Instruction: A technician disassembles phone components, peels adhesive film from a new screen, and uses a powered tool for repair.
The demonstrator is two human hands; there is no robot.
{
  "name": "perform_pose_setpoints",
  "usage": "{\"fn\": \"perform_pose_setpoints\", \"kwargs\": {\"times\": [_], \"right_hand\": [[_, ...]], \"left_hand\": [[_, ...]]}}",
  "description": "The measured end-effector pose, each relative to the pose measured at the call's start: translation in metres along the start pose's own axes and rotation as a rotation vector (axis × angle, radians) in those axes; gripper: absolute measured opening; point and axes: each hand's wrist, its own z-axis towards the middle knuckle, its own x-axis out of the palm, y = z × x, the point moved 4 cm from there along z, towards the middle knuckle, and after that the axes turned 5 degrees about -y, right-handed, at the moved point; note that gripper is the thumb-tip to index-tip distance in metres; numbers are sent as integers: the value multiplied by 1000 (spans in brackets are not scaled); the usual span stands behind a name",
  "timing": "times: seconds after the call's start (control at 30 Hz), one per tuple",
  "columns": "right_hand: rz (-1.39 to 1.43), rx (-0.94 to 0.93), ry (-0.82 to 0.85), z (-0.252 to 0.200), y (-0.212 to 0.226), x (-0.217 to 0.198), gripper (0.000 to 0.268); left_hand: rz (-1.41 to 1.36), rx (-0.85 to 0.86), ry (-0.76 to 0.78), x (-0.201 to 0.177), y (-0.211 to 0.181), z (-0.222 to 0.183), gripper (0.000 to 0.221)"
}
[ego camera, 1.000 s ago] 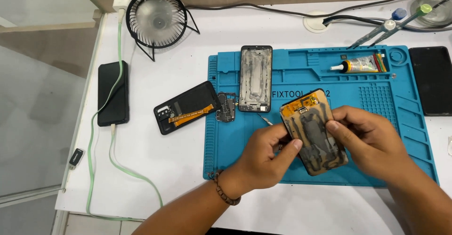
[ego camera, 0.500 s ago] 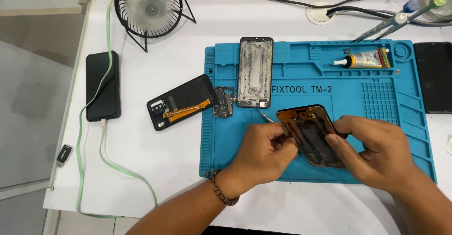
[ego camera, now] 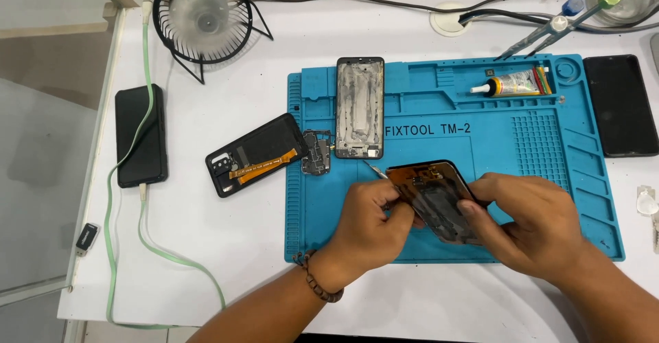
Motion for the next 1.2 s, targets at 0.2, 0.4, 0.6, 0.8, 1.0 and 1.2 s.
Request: {"fn": "perform_pose_setpoints", "kwargs": {"times": [0.2,0.4,0.6,0.8,1.0,1.2], "right_hand": [[-20,112,-83,0,-3,-5,16],[-18,-21,-80,7,6,-4,11],[-4,-131,-79,13,21,-4,11],[-66,-242,-118,19,37,-5,13],[14,-308,-179,19,48,-13,19],[-5,-315,-301,12,45,-13,17]], "left_hand": [[-51,96,43,-1,-19,-2,18],[90,111,15,-2,-16,1,20],[-19,72,-48,-3,-14,3,13],[84,144,-94,-9,-22,1,9],[170,198,-191,-11,-3,1,23],[15,-414,-24,-55,91,18,39]]}}
